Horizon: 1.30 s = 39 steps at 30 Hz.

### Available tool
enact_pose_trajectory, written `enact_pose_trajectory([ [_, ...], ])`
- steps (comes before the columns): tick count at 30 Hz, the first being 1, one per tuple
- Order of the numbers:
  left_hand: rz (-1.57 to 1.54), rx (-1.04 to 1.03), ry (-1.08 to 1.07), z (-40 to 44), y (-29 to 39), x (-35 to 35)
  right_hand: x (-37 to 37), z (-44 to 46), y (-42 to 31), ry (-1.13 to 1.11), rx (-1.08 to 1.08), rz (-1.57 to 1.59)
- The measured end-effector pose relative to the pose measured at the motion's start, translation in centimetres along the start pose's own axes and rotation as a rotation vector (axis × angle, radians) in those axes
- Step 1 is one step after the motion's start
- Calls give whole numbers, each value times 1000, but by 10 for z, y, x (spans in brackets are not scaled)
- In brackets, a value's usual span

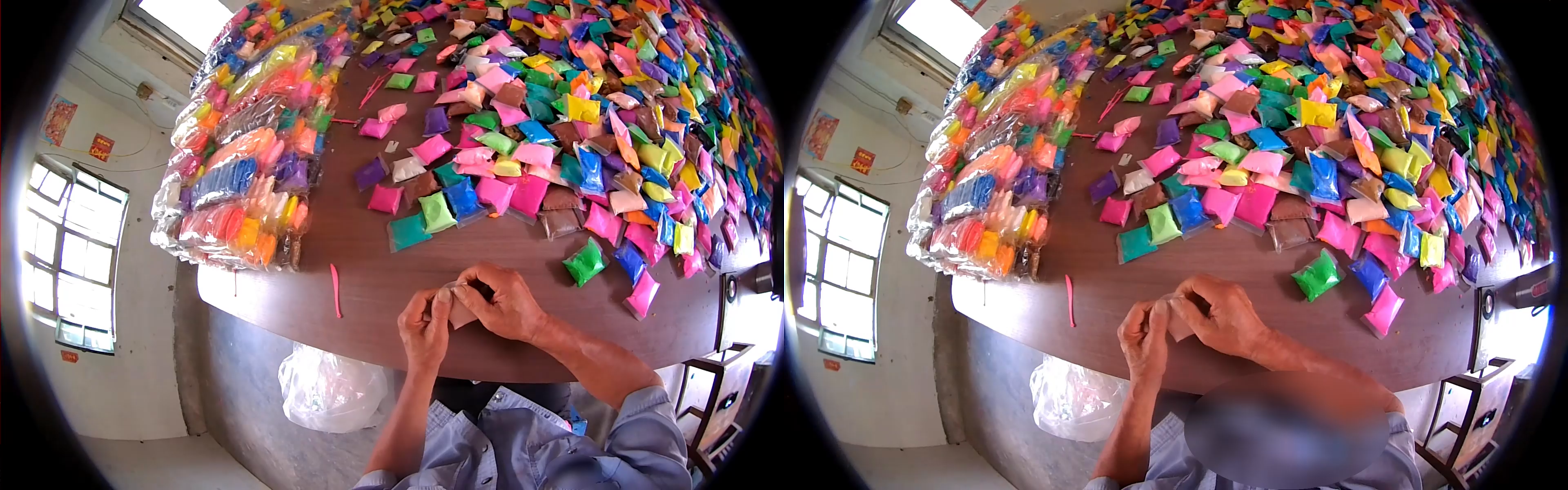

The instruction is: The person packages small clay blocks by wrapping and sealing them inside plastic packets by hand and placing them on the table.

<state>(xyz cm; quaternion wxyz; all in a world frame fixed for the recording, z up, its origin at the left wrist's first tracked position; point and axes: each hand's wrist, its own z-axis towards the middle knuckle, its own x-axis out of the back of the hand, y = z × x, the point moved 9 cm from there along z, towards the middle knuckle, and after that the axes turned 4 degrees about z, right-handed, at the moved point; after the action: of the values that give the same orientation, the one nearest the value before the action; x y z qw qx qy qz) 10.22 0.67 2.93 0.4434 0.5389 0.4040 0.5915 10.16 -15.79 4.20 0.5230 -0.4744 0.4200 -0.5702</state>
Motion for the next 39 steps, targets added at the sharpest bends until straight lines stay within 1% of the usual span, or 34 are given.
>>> enact_pose_trajectory([
  [1, -1, 0, -1, 0, -1, 0, 0, -1, 2, 1, -1, -1],
  [3, -128, 68, 39, 1, -8, 2, 2, -1, 13, 13, -85, 81],
  [4, -129, 67, 38, 1, -8, 2, 3, -1, 14, 14, -84, 79],
  [6, -85, -1, 30, 1, -1, 1, 5, -1, 14, 35, -62, 83],
  [10, -90, -26, 39, 2, -3, 3, 3, 0, 7, 26, -43, 81],
  [12, -139, -16, 74, 2, -1, 4, 2, 1, -1, 11, 63, -9],
  [13, -141, -17, 72, 2, -2, 3, 2, 0, 0, 13, 63, -11],
  [16, -91, 15, 52, 1, -4, 4, 1, -1, 5, 2, 17, 15],
  [18, -36, 73, -99, 0, -3, -8, 4, 0, 8, 16, -42, 27],
  [19, -40, 73, -97, 0, -6, -8, 4, 0, 8, 14, -42, 24],
  [21, -46, 1, -101, 2, -10, -9, 6, 0, 1, 37, 19, 38],
  [24, -53, -7, -78, 2, -13, -7, 3, 0, 1, 30, 64, 25],
  [25, -62, -8, -76, 1, -15, -6, 2, -1, 0, 27, 66, 17],
  [27, 58, 2, -73, 4, -17, -4, 1, 1, -1, 10, 21, 37],
  [28, 42, -6, -65, 4, -13, -5, 0, 1, -1, 4, 31, 21],
  [30, -76, 32, -106, 2, -8, -11, 4, -3, 7, 62, 0, -41],
  [31, -90, 24, -95, 1, -6, -11, 2, -4, 7, 52, 12, -54],
  [33, -88, -8, -121, 0, -5, -16, 8, -6, 10, 142, -17, 53],
  [34, -24, -27, -153, 1, -3, -16, 7, -5, 10, 131, -6, 41],
  [37, -37, -85, -142, 3, 0, -12, 3, -5, 4, 124, 51, -31],
  [39, -33, -118, -103, 3, 1, -8, 0, -5, 6, 103, 6, -25],
])
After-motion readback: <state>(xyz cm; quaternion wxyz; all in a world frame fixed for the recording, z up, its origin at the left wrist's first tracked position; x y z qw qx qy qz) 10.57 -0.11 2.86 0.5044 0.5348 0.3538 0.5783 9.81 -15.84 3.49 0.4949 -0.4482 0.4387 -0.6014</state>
